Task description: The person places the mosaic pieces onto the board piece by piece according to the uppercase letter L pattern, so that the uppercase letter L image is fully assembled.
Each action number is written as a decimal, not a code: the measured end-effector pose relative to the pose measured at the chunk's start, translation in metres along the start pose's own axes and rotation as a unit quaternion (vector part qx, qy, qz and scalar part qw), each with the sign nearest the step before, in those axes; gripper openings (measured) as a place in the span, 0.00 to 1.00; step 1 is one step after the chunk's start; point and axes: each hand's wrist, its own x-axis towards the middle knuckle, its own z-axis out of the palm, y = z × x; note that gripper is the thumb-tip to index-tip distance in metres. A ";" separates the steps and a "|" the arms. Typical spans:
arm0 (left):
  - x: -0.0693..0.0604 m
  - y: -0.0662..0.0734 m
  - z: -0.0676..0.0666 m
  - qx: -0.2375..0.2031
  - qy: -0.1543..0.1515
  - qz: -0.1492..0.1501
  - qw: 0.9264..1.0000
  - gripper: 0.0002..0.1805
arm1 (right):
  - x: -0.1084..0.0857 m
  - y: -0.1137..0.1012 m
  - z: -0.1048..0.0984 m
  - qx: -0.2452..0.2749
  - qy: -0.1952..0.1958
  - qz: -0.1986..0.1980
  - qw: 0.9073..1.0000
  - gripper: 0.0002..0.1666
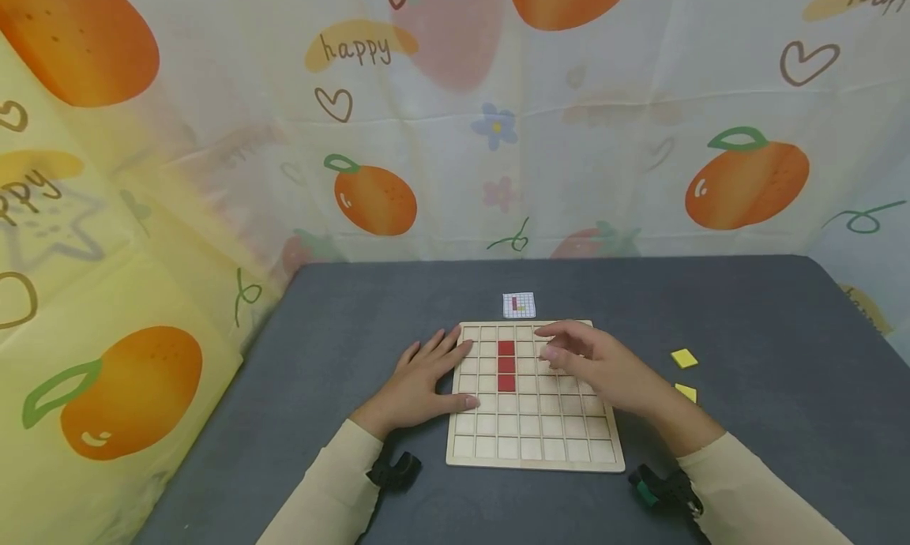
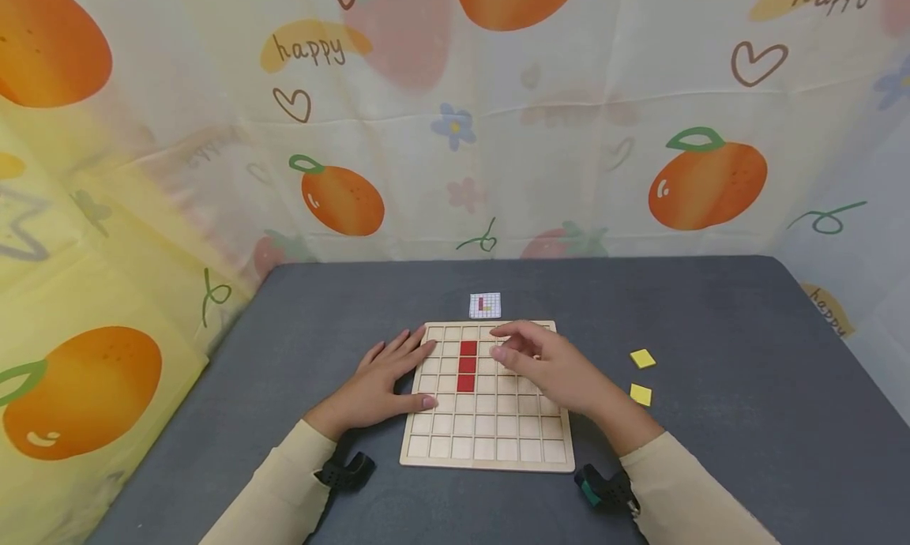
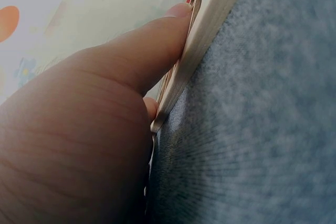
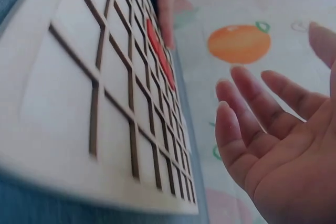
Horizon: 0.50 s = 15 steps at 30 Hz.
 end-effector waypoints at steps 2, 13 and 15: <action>0.000 0.000 0.000 0.000 -0.001 0.001 1.000 0.55 | -0.006 -0.001 -0.008 0.012 0.002 -0.006 1.000 0.26; 0.000 0.003 -0.001 0.000 -0.004 -0.006 1.000 0.55 | -0.039 0.009 -0.044 0.023 0.044 -0.038 0.998 0.23; 0.000 0.003 -0.001 -0.001 -0.004 -0.006 1.000 0.56 | -0.045 0.014 -0.051 0.016 0.048 -0.046 0.998 0.23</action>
